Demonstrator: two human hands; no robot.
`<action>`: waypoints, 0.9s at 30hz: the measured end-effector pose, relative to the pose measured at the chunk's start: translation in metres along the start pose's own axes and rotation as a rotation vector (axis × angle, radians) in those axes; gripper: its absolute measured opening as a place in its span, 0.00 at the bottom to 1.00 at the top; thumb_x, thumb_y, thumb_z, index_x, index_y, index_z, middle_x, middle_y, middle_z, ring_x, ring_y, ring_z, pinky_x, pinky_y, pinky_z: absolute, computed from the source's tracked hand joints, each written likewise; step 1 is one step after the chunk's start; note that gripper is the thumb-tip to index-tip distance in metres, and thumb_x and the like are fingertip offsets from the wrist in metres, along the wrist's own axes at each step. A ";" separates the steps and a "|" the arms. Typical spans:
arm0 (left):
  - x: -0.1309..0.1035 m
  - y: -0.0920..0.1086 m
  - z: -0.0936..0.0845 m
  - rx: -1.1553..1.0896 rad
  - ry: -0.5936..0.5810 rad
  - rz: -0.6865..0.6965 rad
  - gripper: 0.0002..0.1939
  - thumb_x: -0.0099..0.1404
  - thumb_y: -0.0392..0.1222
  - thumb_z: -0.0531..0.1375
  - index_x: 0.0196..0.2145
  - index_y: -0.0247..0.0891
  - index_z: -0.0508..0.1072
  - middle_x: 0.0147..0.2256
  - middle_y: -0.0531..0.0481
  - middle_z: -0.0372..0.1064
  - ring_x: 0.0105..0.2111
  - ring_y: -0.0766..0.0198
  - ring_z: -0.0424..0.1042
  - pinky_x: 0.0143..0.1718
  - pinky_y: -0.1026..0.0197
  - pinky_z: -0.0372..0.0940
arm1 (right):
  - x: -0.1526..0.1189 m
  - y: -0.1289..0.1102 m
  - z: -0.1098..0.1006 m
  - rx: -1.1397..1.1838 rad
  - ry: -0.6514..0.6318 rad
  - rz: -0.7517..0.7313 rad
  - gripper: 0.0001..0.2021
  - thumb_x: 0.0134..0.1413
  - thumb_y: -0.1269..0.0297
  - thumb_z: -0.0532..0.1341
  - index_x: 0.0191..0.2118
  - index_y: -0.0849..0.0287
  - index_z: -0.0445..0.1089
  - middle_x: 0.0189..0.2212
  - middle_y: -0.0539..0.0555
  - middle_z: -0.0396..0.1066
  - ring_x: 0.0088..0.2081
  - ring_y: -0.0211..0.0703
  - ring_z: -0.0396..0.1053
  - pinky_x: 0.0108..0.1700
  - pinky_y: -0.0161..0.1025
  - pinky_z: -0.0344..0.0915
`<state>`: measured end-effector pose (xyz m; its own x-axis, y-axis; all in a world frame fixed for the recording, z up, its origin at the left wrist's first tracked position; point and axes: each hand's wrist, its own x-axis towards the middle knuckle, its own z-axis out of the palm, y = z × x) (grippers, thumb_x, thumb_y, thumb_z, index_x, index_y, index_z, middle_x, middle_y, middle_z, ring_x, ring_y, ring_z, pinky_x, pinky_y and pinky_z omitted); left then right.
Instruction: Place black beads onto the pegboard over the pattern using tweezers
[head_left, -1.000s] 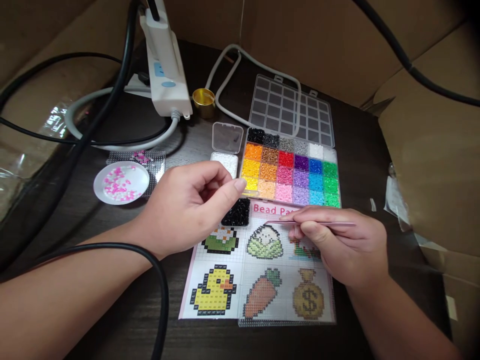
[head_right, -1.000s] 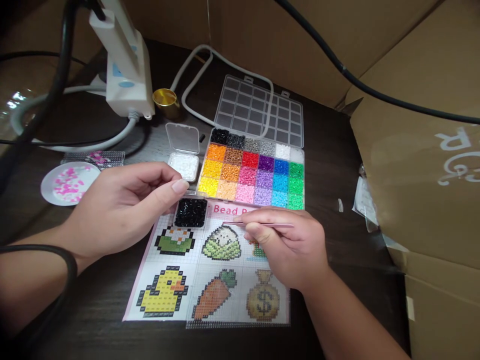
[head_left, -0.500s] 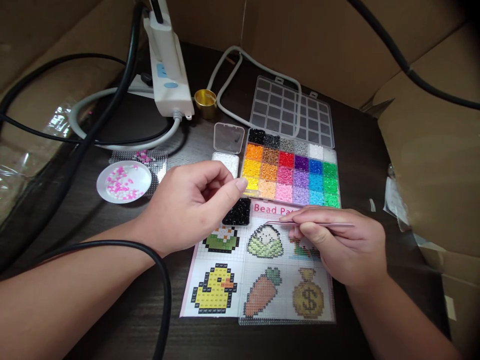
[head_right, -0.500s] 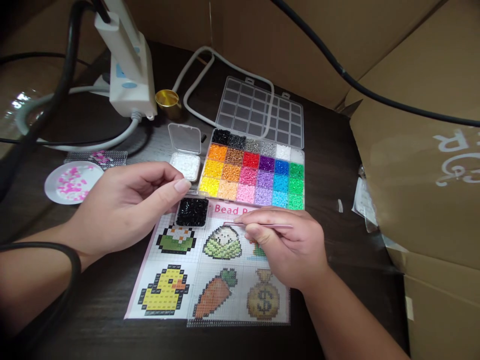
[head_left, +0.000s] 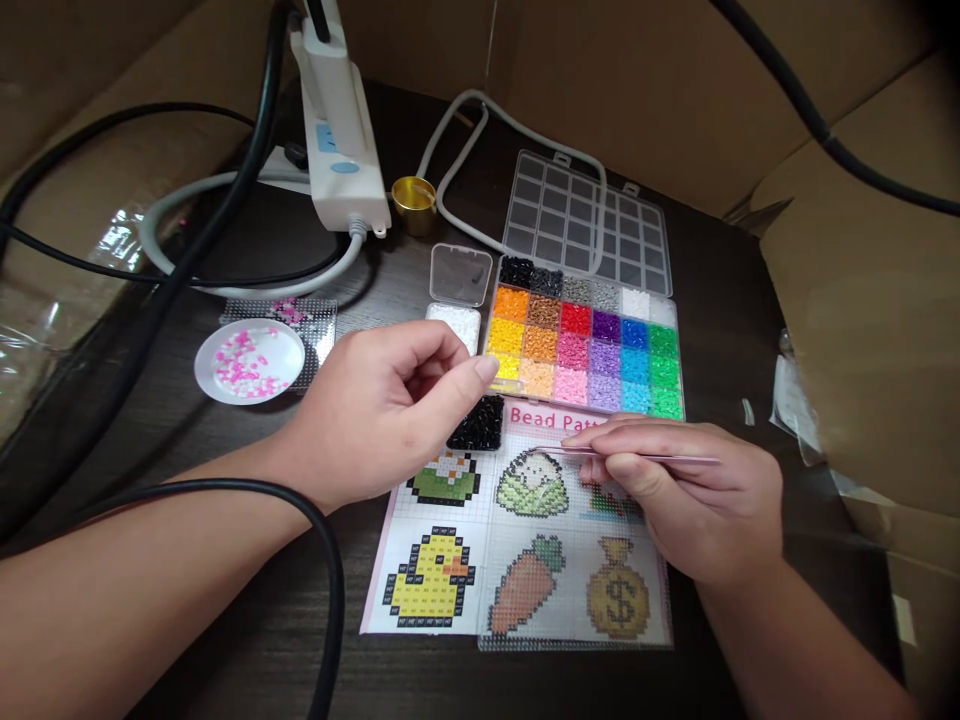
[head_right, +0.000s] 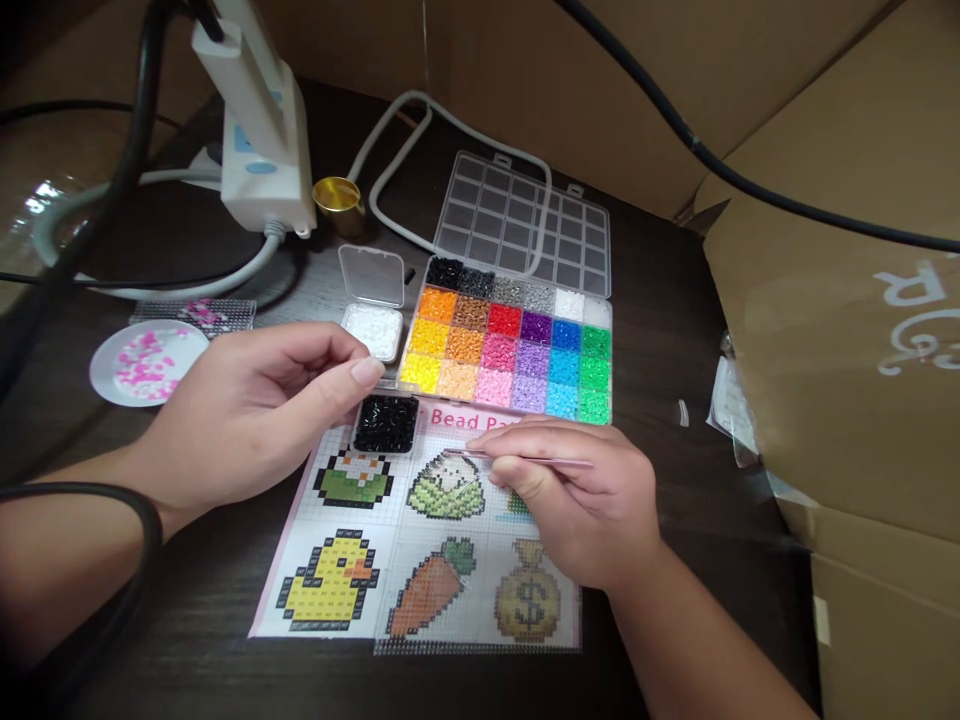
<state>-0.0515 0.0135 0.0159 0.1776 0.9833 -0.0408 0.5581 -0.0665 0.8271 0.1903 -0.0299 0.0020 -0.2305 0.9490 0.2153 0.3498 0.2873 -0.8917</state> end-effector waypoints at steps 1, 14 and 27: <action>0.000 0.000 0.000 -0.004 -0.001 0.001 0.15 0.63 0.50 0.58 0.25 0.37 0.69 0.18 0.54 0.64 0.19 0.69 0.62 0.19 0.66 0.56 | 0.000 0.000 0.000 -0.004 -0.004 -0.001 0.10 0.54 0.75 0.64 0.37 0.52 0.78 0.34 0.51 0.80 0.30 0.39 0.77 0.31 0.36 0.76; 0.001 -0.001 0.001 -0.024 -0.001 0.004 0.15 0.63 0.50 0.58 0.26 0.36 0.70 0.19 0.54 0.64 0.20 0.69 0.62 0.19 0.67 0.55 | 0.003 0.001 -0.001 -0.019 -0.062 -0.005 0.10 0.54 0.75 0.63 0.37 0.53 0.78 0.31 0.51 0.79 0.32 0.42 0.77 0.30 0.37 0.75; -0.001 -0.002 0.001 -0.021 -0.001 0.015 0.14 0.63 0.50 0.59 0.26 0.36 0.70 0.19 0.54 0.64 0.20 0.69 0.62 0.19 0.67 0.55 | 0.001 0.001 -0.001 0.026 -0.052 -0.008 0.11 0.54 0.76 0.63 0.38 0.52 0.78 0.33 0.51 0.80 0.31 0.41 0.77 0.31 0.38 0.76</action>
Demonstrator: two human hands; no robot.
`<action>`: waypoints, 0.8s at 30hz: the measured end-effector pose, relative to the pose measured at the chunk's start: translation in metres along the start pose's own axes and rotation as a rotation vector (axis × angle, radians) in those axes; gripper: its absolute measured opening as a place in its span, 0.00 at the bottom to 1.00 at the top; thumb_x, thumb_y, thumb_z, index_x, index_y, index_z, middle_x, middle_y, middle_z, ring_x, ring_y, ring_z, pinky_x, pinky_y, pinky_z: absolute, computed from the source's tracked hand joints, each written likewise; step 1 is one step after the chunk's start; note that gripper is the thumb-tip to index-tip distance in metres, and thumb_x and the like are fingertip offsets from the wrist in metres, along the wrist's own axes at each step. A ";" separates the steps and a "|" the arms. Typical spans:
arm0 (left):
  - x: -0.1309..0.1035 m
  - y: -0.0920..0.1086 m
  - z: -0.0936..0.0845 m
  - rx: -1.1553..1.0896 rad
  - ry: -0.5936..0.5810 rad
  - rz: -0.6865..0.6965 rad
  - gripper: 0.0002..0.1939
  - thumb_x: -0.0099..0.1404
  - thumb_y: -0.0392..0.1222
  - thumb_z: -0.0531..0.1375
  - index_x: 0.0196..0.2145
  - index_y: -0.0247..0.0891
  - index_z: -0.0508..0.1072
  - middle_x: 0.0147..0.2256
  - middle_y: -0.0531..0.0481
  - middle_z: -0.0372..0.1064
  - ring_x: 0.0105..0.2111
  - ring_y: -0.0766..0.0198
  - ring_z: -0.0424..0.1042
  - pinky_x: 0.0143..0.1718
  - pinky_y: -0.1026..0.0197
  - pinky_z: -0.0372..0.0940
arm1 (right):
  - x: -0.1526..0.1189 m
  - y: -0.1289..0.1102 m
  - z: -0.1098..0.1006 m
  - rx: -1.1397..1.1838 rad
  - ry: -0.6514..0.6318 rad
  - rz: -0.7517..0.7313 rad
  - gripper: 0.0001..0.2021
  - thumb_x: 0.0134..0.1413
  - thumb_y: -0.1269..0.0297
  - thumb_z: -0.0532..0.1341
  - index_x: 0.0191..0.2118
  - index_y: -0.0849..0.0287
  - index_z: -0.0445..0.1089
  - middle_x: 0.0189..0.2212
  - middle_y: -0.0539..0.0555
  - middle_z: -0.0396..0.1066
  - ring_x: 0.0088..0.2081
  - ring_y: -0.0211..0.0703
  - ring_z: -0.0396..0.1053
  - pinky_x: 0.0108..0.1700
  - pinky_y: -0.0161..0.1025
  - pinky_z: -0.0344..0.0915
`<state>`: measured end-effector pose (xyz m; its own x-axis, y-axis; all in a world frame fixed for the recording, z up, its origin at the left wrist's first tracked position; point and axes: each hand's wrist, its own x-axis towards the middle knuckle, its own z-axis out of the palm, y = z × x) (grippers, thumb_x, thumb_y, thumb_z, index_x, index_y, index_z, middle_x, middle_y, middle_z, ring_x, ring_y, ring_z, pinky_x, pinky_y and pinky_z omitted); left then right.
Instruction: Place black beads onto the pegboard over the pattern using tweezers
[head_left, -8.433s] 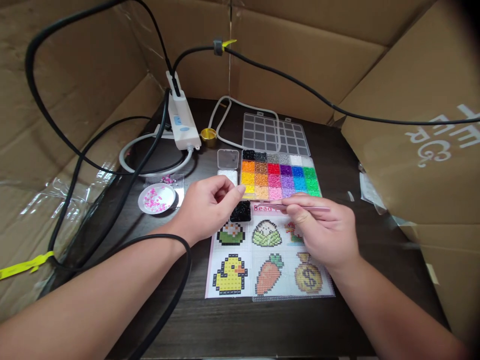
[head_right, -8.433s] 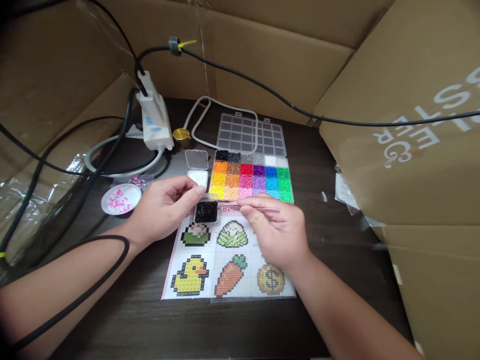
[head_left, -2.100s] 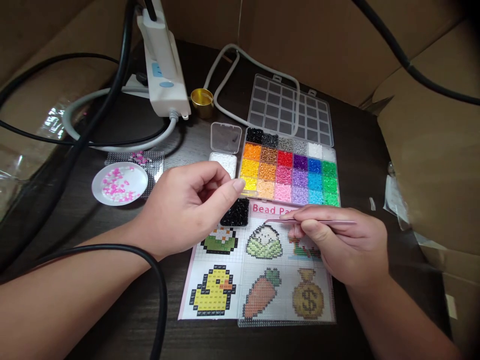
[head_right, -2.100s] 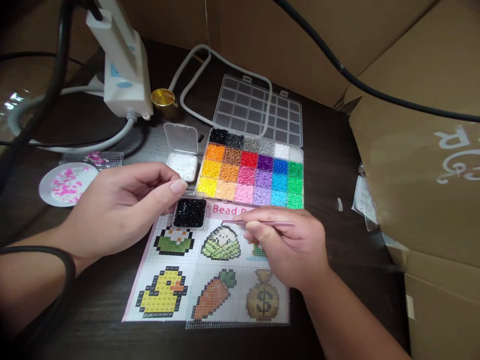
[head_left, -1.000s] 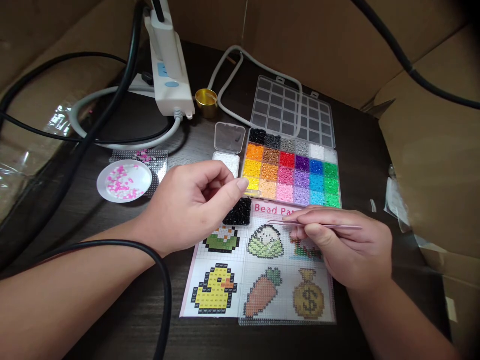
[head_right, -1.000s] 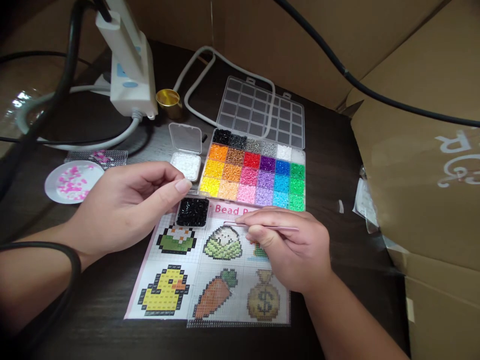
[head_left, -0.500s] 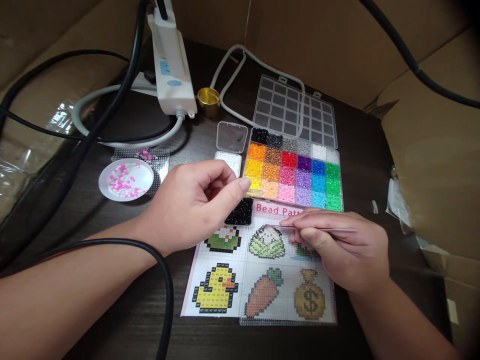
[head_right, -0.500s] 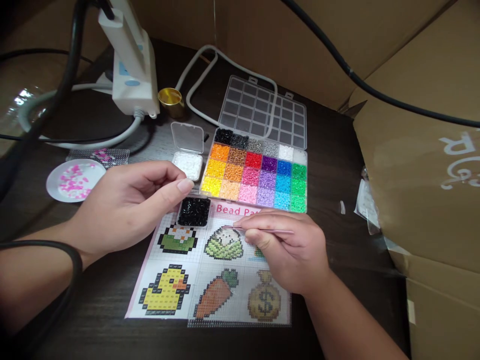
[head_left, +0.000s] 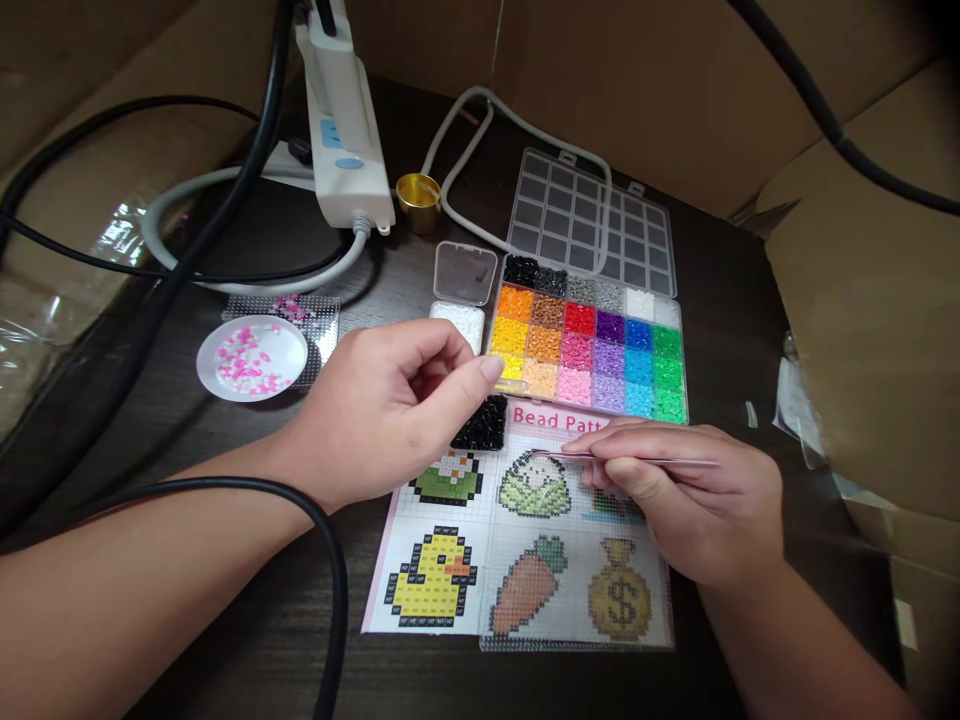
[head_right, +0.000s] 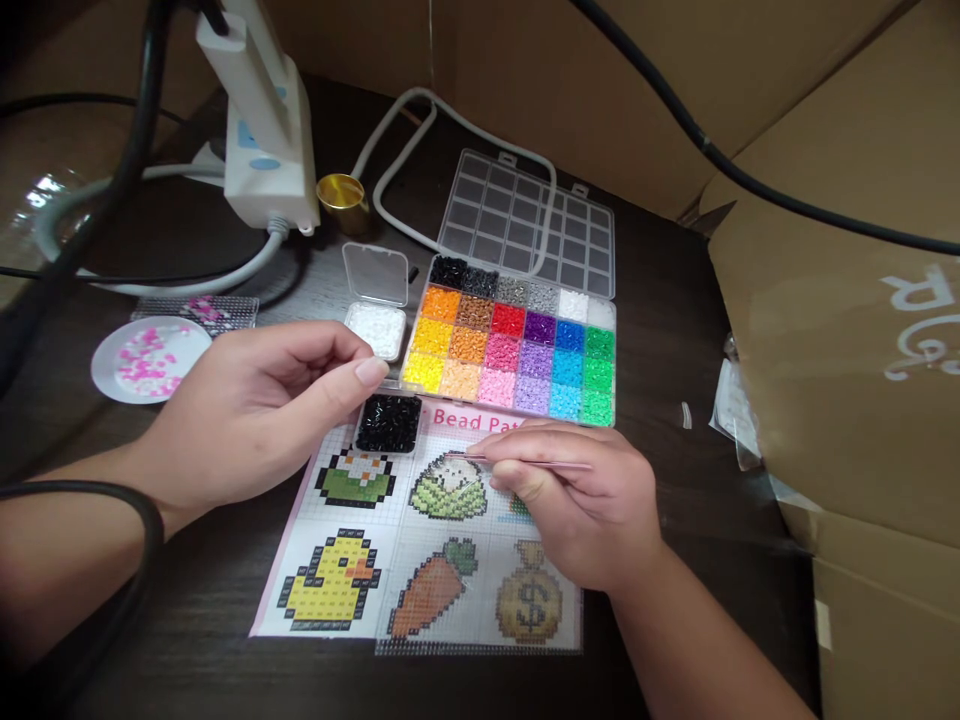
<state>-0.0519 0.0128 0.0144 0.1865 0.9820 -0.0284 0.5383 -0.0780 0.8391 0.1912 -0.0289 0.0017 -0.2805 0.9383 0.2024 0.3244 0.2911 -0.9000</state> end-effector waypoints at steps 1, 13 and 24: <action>0.000 0.000 0.000 -0.002 -0.001 0.002 0.14 0.63 0.50 0.59 0.26 0.36 0.70 0.19 0.54 0.64 0.19 0.70 0.62 0.19 0.67 0.54 | 0.000 0.000 0.000 -0.006 0.002 -0.005 0.11 0.54 0.76 0.63 0.38 0.52 0.78 0.33 0.51 0.80 0.32 0.42 0.77 0.32 0.39 0.76; 0.001 0.002 0.000 -0.005 -0.006 -0.019 0.15 0.62 0.50 0.58 0.25 0.37 0.70 0.19 0.54 0.63 0.19 0.69 0.61 0.19 0.66 0.55 | 0.002 -0.003 0.000 -0.086 0.005 0.015 0.11 0.54 0.74 0.64 0.39 0.50 0.78 0.31 0.49 0.79 0.30 0.40 0.77 0.31 0.37 0.76; 0.000 0.000 0.000 0.002 -0.005 -0.005 0.15 0.62 0.50 0.58 0.25 0.36 0.70 0.19 0.54 0.64 0.19 0.70 0.61 0.19 0.67 0.55 | -0.001 0.002 -0.004 -0.053 0.003 -0.002 0.11 0.54 0.77 0.63 0.37 0.53 0.78 0.34 0.49 0.80 0.32 0.37 0.77 0.34 0.34 0.76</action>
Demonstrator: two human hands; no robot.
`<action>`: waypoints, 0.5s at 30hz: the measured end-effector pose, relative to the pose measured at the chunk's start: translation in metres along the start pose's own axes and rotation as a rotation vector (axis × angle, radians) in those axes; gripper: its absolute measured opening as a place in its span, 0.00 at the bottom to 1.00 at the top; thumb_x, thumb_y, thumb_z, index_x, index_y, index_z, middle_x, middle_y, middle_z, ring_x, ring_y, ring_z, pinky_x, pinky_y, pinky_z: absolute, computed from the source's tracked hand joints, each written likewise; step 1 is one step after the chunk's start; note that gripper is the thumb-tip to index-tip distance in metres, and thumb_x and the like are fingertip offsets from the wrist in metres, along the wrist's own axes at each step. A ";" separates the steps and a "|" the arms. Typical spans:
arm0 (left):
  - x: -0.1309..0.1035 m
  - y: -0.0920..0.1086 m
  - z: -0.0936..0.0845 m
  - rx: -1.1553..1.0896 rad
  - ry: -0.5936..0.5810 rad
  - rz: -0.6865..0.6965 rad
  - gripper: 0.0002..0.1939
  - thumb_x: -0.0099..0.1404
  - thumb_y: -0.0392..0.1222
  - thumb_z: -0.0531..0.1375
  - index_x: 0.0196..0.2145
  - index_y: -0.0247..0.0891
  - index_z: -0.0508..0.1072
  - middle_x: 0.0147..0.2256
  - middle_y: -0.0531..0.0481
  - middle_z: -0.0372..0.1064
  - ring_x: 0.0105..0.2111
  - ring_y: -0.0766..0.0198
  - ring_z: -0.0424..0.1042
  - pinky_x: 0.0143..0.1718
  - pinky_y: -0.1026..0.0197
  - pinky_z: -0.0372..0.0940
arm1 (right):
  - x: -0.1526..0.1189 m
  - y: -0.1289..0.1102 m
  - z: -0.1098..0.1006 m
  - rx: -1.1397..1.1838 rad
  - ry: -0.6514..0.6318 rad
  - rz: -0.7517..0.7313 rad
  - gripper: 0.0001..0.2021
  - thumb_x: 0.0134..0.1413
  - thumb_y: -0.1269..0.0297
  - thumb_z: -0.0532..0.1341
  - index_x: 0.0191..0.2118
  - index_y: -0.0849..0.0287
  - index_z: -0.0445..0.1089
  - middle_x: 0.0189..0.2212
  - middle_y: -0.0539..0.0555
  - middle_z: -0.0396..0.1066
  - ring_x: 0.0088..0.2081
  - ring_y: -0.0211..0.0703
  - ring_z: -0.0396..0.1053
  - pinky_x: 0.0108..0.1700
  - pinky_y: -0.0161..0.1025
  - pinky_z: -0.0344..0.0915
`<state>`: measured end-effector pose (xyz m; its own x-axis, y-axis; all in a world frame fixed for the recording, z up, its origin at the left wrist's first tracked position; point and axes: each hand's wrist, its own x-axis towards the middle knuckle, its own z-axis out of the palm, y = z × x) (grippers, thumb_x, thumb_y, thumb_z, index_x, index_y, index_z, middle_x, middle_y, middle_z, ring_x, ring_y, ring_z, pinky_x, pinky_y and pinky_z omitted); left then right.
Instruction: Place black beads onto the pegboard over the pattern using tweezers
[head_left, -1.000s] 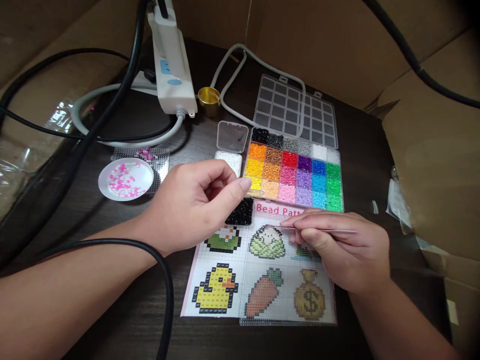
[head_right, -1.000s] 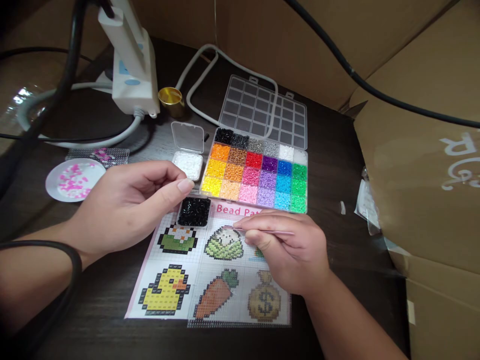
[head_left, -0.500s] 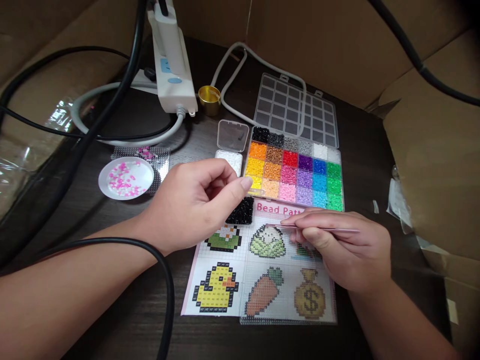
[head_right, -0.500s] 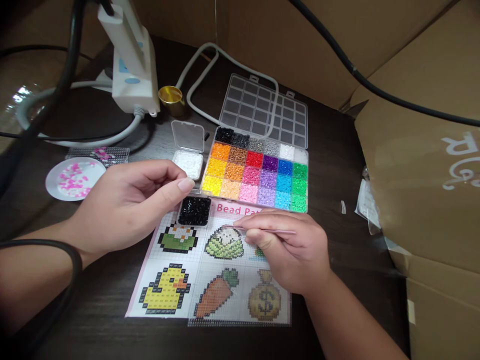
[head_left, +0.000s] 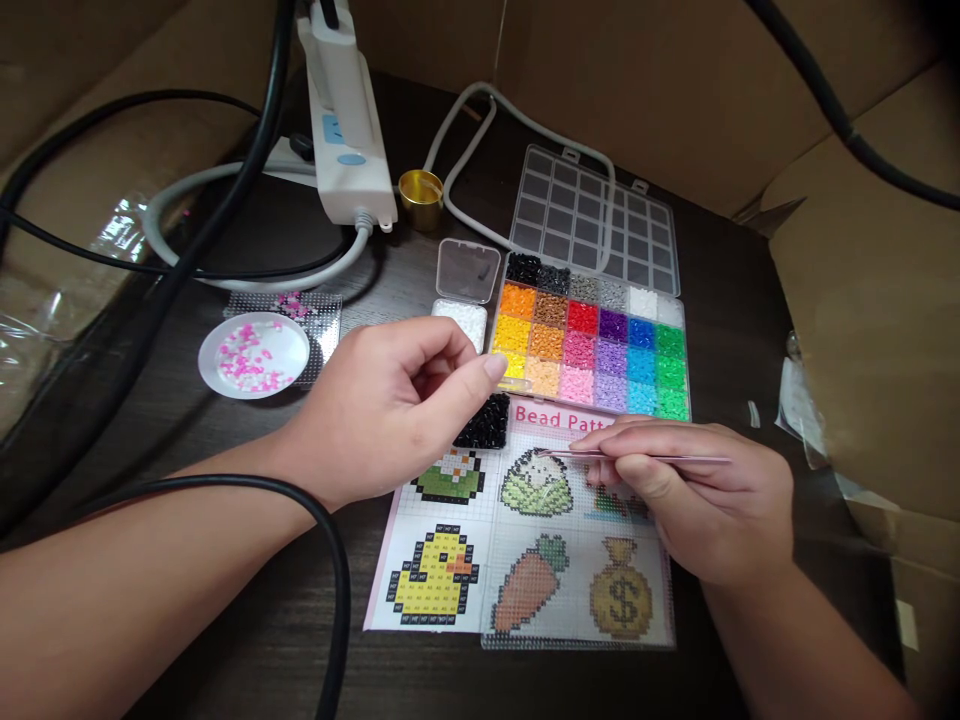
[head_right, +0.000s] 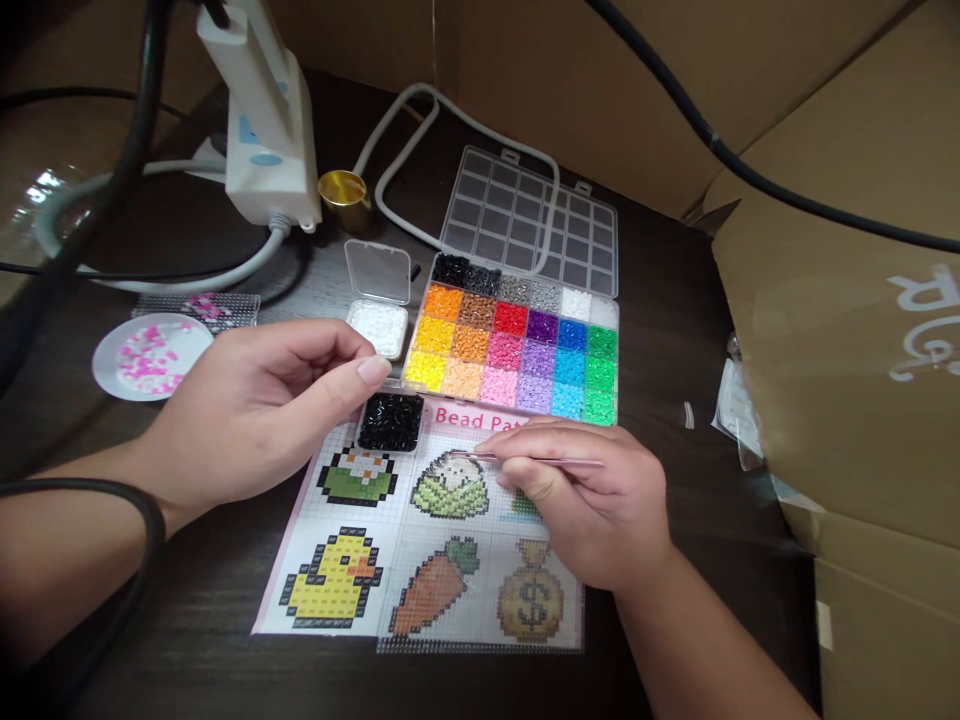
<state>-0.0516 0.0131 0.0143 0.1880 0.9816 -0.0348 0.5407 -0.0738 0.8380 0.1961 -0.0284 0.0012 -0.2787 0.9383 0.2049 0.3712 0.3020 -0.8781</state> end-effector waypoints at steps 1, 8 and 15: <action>0.000 0.000 0.000 0.001 0.002 0.002 0.15 0.62 0.50 0.58 0.25 0.36 0.70 0.19 0.54 0.64 0.19 0.70 0.61 0.19 0.67 0.55 | 0.000 0.001 0.000 0.005 -0.005 -0.001 0.11 0.54 0.77 0.63 0.38 0.53 0.78 0.35 0.49 0.80 0.31 0.37 0.77 0.34 0.34 0.76; 0.002 0.001 0.001 -0.002 0.010 0.009 0.15 0.62 0.49 0.58 0.25 0.36 0.70 0.18 0.54 0.63 0.18 0.70 0.61 0.18 0.67 0.54 | 0.000 0.002 0.000 -0.005 -0.008 -0.026 0.12 0.54 0.78 0.63 0.38 0.53 0.78 0.35 0.48 0.79 0.32 0.36 0.76 0.35 0.34 0.76; 0.001 0.001 0.000 -0.004 0.012 0.019 0.15 0.62 0.49 0.58 0.25 0.36 0.70 0.18 0.54 0.64 0.19 0.70 0.61 0.18 0.67 0.54 | 0.002 -0.001 0.001 -0.036 -0.015 -0.055 0.12 0.54 0.78 0.64 0.39 0.53 0.78 0.34 0.47 0.79 0.35 0.35 0.76 0.37 0.33 0.75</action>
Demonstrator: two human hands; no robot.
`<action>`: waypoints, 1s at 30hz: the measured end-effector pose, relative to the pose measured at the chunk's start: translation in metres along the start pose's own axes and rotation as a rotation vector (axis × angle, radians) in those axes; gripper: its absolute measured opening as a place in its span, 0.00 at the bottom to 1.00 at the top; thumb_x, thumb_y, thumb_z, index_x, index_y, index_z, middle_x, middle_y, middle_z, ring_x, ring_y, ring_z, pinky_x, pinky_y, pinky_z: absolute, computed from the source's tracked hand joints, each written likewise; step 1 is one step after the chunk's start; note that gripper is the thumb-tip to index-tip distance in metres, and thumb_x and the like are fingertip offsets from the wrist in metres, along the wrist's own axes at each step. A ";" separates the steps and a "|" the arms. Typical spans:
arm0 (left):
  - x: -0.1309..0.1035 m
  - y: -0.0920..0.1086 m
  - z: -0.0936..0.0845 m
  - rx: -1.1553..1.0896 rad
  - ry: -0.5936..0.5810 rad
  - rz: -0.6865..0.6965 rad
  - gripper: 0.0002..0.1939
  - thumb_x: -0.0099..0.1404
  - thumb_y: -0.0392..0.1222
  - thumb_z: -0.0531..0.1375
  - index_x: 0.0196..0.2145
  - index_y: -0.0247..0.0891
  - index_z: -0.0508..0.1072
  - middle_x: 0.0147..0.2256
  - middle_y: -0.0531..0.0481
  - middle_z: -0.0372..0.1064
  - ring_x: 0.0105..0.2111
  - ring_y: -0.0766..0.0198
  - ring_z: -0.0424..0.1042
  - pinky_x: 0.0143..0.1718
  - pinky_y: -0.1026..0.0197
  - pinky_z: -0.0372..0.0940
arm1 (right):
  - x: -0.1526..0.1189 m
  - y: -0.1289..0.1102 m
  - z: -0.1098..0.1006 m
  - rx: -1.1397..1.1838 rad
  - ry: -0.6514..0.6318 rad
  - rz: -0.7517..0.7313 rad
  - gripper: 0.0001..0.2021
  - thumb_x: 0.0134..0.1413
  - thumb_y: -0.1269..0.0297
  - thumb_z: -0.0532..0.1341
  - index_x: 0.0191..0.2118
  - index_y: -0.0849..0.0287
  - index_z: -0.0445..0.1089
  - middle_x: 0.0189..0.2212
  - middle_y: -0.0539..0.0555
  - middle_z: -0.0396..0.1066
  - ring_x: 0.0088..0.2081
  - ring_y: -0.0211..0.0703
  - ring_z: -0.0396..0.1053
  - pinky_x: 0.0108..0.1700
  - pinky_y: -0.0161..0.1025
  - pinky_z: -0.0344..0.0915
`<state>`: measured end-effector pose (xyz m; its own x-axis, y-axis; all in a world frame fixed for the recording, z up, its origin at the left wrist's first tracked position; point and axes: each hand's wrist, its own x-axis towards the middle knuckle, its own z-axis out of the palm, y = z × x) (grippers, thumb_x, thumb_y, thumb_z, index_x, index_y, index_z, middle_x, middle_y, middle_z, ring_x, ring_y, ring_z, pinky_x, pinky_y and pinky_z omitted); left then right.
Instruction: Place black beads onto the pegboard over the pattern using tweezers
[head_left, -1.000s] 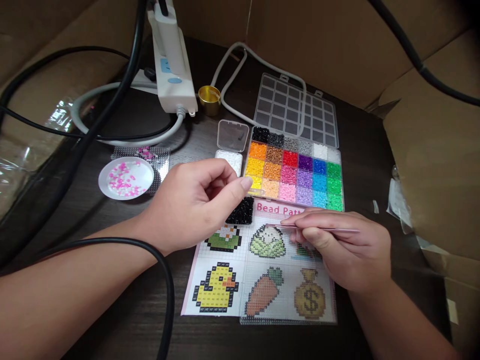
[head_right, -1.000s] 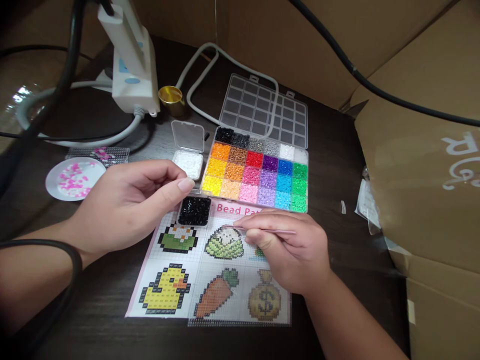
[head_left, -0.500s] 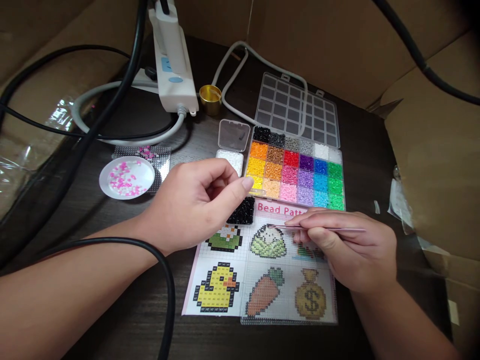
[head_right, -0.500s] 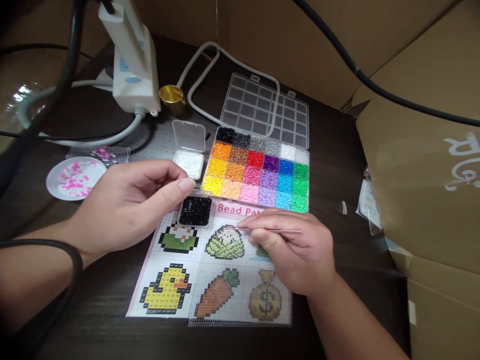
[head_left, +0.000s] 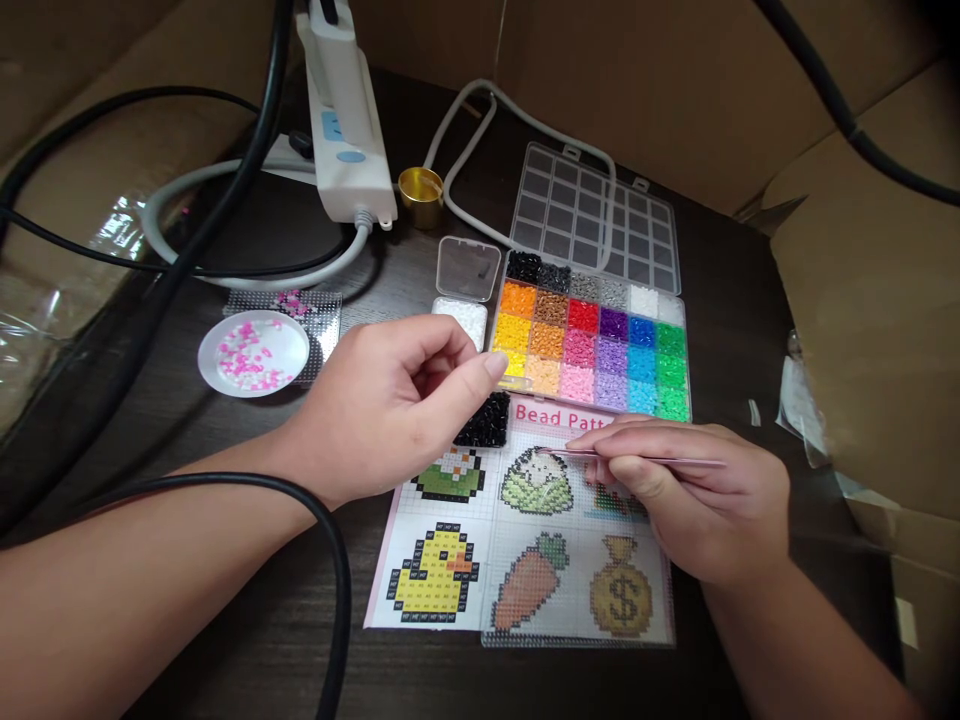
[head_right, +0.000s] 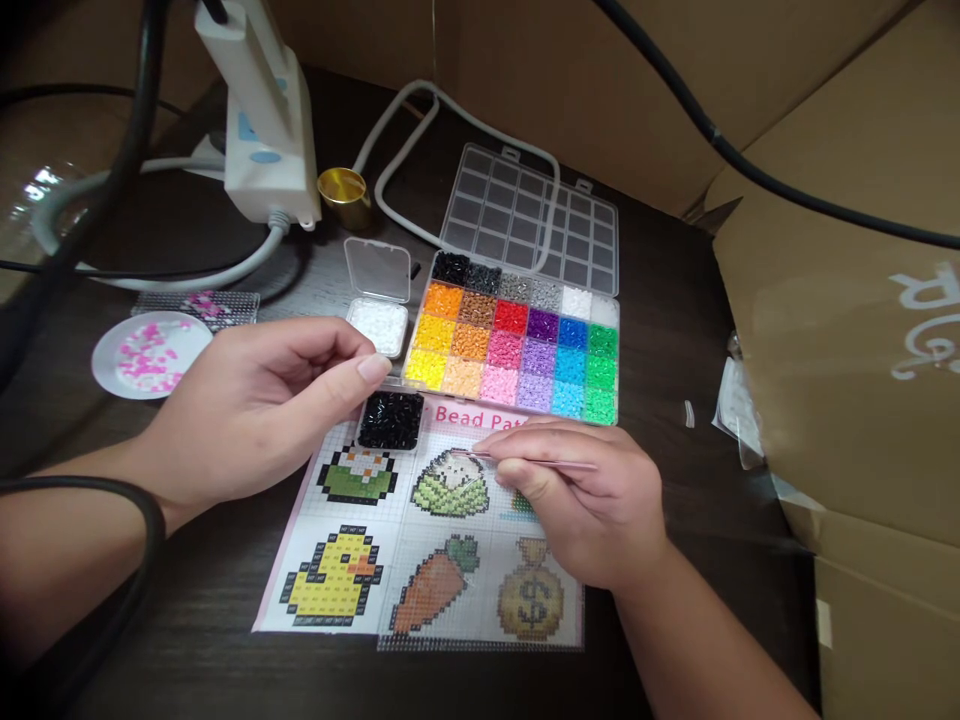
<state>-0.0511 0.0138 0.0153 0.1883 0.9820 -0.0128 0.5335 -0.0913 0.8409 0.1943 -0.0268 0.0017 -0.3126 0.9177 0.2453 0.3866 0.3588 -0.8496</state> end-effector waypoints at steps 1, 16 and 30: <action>0.000 0.000 0.000 0.001 0.001 0.001 0.15 0.62 0.49 0.58 0.25 0.36 0.70 0.18 0.54 0.63 0.19 0.70 0.61 0.18 0.67 0.54 | 0.000 0.000 0.000 -0.001 -0.002 -0.005 0.12 0.54 0.78 0.64 0.39 0.53 0.78 0.33 0.47 0.79 0.35 0.36 0.76 0.37 0.34 0.75; 0.001 -0.001 0.000 0.016 0.004 -0.008 0.16 0.62 0.50 0.58 0.24 0.36 0.69 0.18 0.54 0.63 0.18 0.70 0.61 0.18 0.67 0.54 | 0.001 0.001 0.001 0.015 0.001 0.010 0.11 0.54 0.78 0.64 0.37 0.53 0.78 0.33 0.47 0.80 0.34 0.35 0.77 0.35 0.33 0.75; 0.001 0.000 0.000 0.027 0.001 -0.002 0.16 0.62 0.50 0.58 0.24 0.36 0.69 0.18 0.54 0.63 0.18 0.70 0.60 0.18 0.67 0.54 | -0.002 0.002 0.000 0.059 -0.001 0.021 0.13 0.54 0.78 0.63 0.38 0.52 0.78 0.35 0.49 0.79 0.35 0.39 0.77 0.36 0.36 0.76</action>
<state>-0.0510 0.0145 0.0153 0.1869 0.9823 -0.0140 0.5561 -0.0940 0.8258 0.1959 -0.0281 -0.0004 -0.3061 0.9245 0.2270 0.3408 0.3291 -0.8807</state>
